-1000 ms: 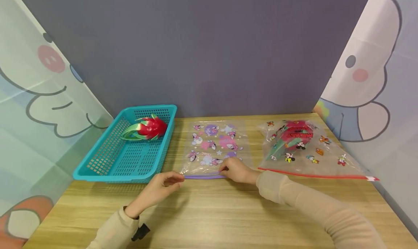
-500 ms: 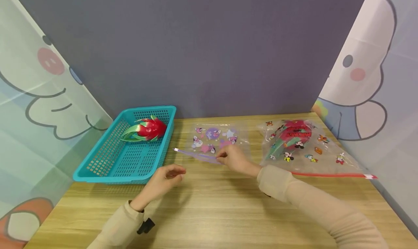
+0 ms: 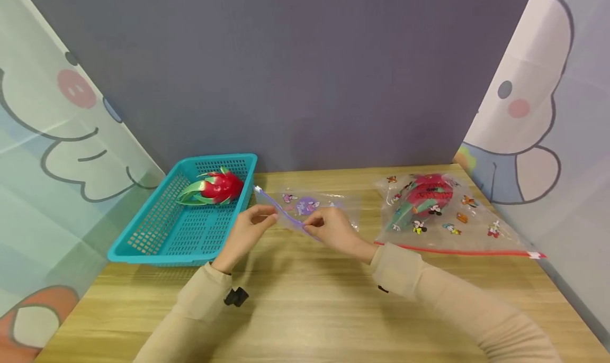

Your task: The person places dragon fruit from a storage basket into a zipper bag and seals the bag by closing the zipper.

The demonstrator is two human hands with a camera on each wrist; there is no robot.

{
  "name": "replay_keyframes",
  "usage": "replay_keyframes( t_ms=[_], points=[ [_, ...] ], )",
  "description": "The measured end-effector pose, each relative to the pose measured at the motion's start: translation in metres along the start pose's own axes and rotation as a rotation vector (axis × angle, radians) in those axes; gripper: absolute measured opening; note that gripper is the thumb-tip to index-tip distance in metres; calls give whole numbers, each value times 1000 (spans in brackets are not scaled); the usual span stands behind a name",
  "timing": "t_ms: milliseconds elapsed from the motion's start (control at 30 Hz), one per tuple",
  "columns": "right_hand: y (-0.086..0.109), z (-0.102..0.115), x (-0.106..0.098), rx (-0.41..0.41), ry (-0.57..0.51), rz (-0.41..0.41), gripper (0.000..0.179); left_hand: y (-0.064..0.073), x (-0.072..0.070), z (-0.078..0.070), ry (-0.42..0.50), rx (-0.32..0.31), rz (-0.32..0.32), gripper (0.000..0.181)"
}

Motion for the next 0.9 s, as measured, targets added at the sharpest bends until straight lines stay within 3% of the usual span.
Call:
replay_keyframes(
  t_ms=[100, 333, 700, 900],
  points=[
    [0, 7, 1, -9, -12, -8, 7, -7, 5, -1, 20, -35, 4, 36],
    [-7, 22, 0, -44, -9, -19, 8, -19, 10, -11, 94, -43, -3, 52],
    [-12, 17, -7, -14, 23, -65, 8, -23, 6, -5, 119, -85, -21, 41],
    [-18, 15, -16, 6, 53, -94, 8, -33, 7, 1, 280, -159, -59, 33]
  ],
)
Point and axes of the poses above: each hand's wrist, its own y-axis away from the middle knuckle, its own x-axis out of the palm, z = x × y, the point moved 8 cm from there along -y, towards the middle knuckle, and after that the axes turned 11 degrees about y, right-handed, at the moved point
